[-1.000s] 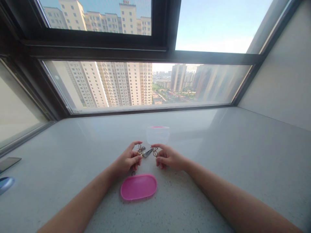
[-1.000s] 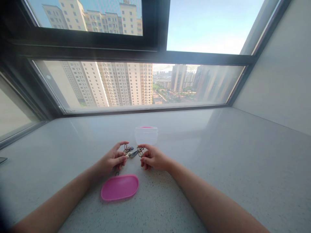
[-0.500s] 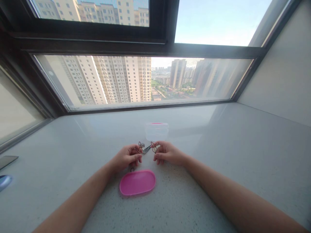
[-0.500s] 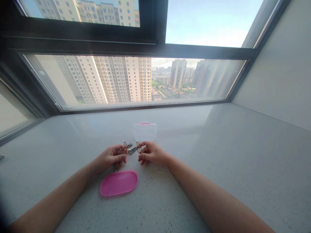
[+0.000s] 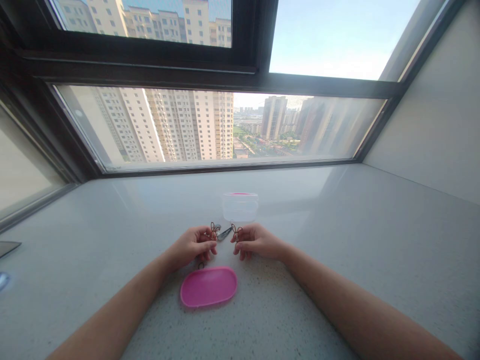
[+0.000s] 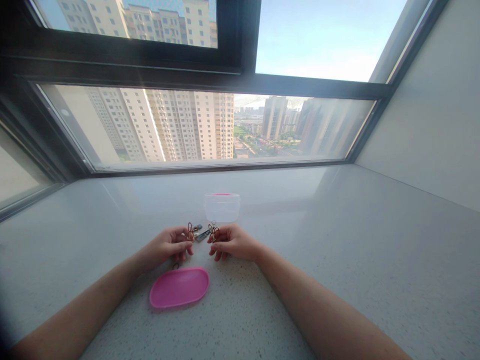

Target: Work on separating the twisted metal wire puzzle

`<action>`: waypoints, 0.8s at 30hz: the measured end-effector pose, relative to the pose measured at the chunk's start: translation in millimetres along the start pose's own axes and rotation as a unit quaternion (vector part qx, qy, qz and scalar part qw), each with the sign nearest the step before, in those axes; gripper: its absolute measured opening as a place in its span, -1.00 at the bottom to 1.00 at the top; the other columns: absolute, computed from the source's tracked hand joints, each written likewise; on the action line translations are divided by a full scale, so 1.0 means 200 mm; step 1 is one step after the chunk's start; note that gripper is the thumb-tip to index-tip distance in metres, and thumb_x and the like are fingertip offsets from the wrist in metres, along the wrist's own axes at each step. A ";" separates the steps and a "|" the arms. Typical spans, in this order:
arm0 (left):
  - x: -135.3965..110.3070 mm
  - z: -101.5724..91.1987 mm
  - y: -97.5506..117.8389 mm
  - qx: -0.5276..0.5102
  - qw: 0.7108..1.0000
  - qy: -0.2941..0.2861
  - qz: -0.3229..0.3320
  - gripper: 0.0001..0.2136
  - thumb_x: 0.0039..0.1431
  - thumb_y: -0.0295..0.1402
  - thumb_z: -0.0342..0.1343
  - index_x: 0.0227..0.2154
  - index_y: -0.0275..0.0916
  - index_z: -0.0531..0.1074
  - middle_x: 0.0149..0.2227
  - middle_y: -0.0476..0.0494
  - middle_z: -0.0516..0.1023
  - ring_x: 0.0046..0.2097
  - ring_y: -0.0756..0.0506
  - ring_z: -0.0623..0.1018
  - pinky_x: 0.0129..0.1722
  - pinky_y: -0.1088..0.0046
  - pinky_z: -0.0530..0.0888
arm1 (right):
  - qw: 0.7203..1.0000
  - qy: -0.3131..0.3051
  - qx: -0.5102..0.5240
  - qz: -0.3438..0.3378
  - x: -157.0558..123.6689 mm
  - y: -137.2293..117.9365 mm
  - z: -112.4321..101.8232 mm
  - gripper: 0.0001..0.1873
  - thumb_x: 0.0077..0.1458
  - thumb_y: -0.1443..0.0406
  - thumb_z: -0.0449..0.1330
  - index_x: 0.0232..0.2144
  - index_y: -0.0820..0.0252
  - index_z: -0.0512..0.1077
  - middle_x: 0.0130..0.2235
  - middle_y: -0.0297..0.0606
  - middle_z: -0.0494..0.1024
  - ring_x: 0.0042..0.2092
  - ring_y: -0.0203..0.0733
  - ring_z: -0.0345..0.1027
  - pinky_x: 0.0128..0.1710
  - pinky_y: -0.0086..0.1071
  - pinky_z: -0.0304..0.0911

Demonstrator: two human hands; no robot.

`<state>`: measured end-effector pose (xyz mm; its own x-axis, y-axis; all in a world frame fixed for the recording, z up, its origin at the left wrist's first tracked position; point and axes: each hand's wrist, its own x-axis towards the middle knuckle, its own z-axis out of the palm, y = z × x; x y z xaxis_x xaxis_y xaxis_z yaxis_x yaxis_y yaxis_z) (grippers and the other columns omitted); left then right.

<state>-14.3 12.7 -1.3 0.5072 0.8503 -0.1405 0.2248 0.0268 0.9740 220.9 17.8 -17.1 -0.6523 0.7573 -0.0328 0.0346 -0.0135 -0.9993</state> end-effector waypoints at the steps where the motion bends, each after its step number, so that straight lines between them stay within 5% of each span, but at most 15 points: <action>1: 0.00 0.00 0.00 0.001 1.000 0.002 0.000 -0.76 0.01 -0.24 0.15 -0.37 -0.29 0.29 -0.47 -0.15 0.53 -0.56 0.01 0.44 -0.59 0.54 0.32 | 1.000 0.002 -0.001 0.002 0.00 0.00 0.00 -0.61 -0.10 0.14 0.27 -0.28 0.32 0.38 -0.41 -0.17 0.53 -0.50 -0.32 0.40 -0.58 -0.53 0.24; 24: 0.01 -0.01 -0.02 -0.006 1.000 0.000 -0.002 -0.74 -0.02 -0.24 0.17 -0.37 -0.30 0.28 -0.48 -0.13 0.52 -0.57 0.02 0.43 -0.59 0.53 0.31 | 1.000 0.011 0.006 0.013 0.02 0.01 0.01 -0.61 -0.15 0.15 0.29 -0.30 0.29 0.39 -0.43 -0.22 0.53 -0.51 -0.31 0.40 -0.58 -0.51 0.23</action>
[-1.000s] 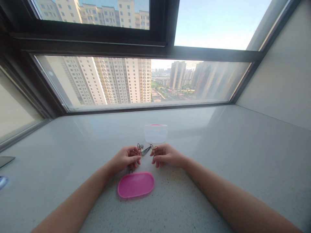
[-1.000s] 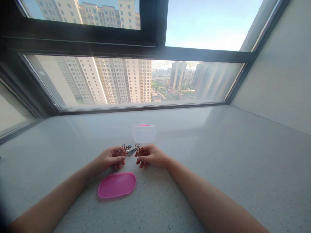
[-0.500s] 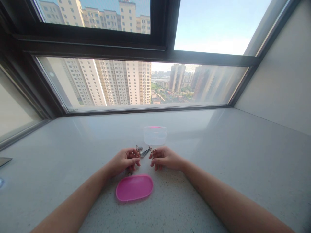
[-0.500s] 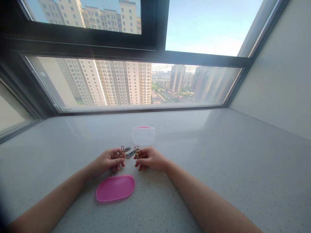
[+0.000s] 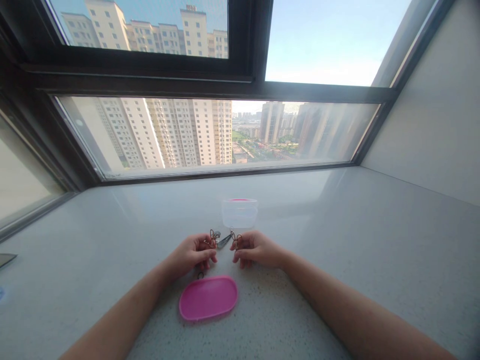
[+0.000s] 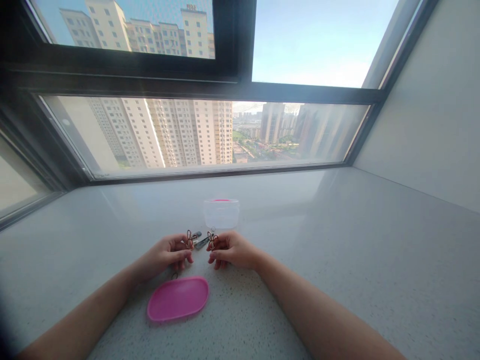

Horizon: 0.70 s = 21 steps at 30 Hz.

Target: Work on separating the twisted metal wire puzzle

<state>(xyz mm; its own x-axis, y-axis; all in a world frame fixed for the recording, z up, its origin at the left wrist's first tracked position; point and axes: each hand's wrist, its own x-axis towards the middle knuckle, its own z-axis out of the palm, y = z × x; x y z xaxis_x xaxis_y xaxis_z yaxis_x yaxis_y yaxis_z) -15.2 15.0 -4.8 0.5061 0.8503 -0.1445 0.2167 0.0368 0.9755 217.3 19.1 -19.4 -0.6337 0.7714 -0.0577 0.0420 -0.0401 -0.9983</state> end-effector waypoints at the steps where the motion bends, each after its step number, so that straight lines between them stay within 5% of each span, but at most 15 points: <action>1: 0.00 0.00 0.00 0.000 1.000 0.001 0.000 -0.74 -0.02 -0.24 0.18 -0.37 -0.30 0.29 -0.48 -0.13 0.52 -0.57 0.02 0.43 -0.59 0.53 0.31 | 1.000 0.000 0.000 0.000 0.00 0.00 0.00 -0.62 -0.14 0.15 0.29 -0.30 0.29 0.39 -0.43 -0.22 0.53 -0.51 -0.31 0.40 -0.59 -0.51 0.23; 21: 0.00 0.00 -0.01 -0.014 1.000 0.001 0.012 -0.72 -0.04 -0.22 0.20 -0.38 -0.31 0.30 -0.50 -0.13 0.51 -0.58 0.02 0.42 -0.59 0.53 0.31 | 1.000 0.006 -0.013 -0.005 0.00 0.00 0.00 -0.62 -0.14 0.14 0.29 -0.30 0.29 0.39 -0.43 -0.23 0.53 -0.51 -0.30 0.39 -0.58 -0.50 0.23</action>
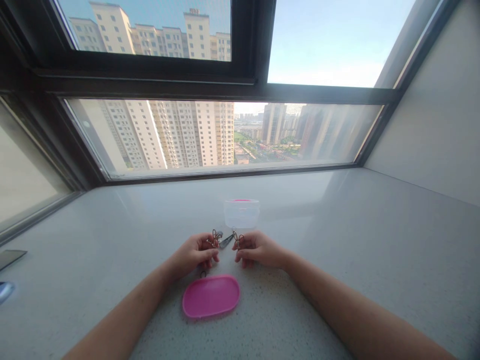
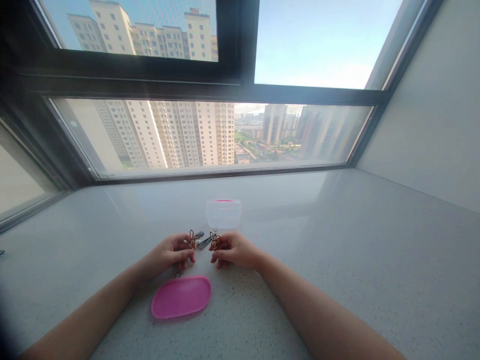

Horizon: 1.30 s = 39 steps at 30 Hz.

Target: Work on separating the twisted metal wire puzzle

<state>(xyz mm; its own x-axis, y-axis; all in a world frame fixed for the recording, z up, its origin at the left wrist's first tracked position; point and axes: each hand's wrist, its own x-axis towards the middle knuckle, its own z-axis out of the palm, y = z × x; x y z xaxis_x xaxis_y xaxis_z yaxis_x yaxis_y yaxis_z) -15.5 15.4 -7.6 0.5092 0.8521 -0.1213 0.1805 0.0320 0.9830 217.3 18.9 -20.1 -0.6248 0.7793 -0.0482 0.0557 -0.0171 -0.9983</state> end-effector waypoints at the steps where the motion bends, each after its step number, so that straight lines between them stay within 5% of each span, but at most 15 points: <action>1: 0.00 0.00 0.00 -0.001 1.000 0.000 0.001 -0.71 -0.05 -0.22 0.20 -0.37 -0.31 0.31 -0.49 -0.13 0.51 -0.58 0.02 0.42 -0.59 0.53 0.31 | 1.000 -0.001 0.000 -0.001 0.00 0.00 0.00 -0.62 -0.14 0.14 0.29 -0.30 0.28 0.39 -0.42 -0.22 0.53 -0.51 -0.30 0.39 -0.58 -0.49 0.23; 39: -0.01 0.00 0.03 0.013 1.000 -0.019 -0.002 -0.79 0.01 -0.29 0.15 -0.38 -0.31 0.30 -0.48 -0.14 0.51 -0.55 0.04 0.40 -0.55 0.53 0.30 | 1.000 -0.001 0.011 0.008 0.00 -0.01 0.00 -0.64 -0.14 0.16 0.29 -0.33 0.30 0.38 -0.43 -0.22 0.52 -0.52 -0.33 0.38 -0.58 -0.52 0.22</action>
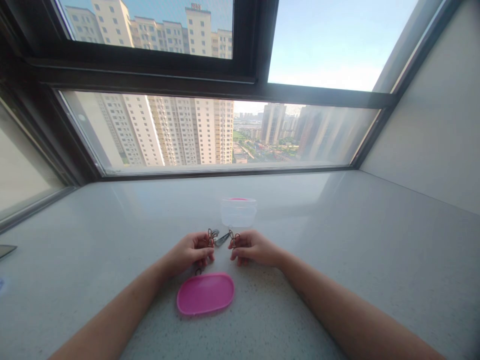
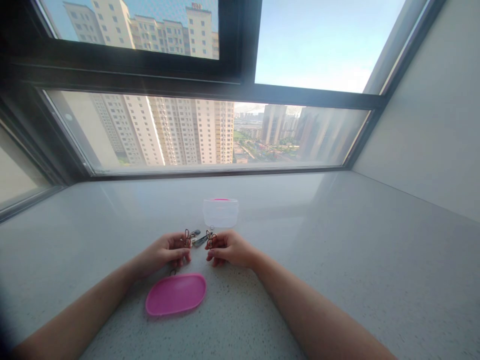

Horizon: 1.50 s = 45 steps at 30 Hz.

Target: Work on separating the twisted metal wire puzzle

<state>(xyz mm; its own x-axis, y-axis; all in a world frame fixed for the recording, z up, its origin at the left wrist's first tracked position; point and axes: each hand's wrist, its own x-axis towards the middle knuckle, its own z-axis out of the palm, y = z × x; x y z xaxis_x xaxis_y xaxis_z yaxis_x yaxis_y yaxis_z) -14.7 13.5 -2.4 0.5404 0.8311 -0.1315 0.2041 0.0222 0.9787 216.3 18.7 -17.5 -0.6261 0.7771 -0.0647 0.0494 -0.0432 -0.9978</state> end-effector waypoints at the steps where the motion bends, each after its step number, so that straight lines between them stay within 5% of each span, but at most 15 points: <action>1: 0.00 0.00 0.00 0.000 1.000 0.000 0.000 -0.79 0.01 -0.29 0.15 -0.38 -0.31 0.30 -0.48 -0.14 0.51 -0.55 0.03 0.40 -0.55 0.53 0.30 | 1.000 -0.001 -0.002 -0.001 0.00 0.00 0.00 -0.64 -0.14 0.16 0.29 -0.33 0.30 0.38 -0.43 -0.22 0.52 -0.52 -0.32 0.38 -0.58 -0.52 0.22; 45: 0.01 0.00 -0.01 0.005 1.000 0.005 -0.008 -0.78 0.00 -0.28 0.16 -0.39 -0.30 0.29 -0.49 -0.12 0.50 -0.55 0.03 0.40 -0.56 0.52 0.28 | 1.000 0.004 -0.013 0.003 0.00 0.01 0.00 -0.65 -0.14 0.16 0.29 -0.34 0.29 0.39 -0.43 -0.24 0.52 -0.52 -0.34 0.38 -0.58 -0.52 0.22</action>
<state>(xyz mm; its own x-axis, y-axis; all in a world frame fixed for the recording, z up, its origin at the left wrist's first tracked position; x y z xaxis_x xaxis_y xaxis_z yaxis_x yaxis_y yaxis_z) -14.6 14.3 -5.2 0.5282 0.8366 -0.1455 0.2212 0.0298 0.9748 216.2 19.2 -20.3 -0.6201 0.7814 -0.0698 0.0723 -0.0316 -0.9969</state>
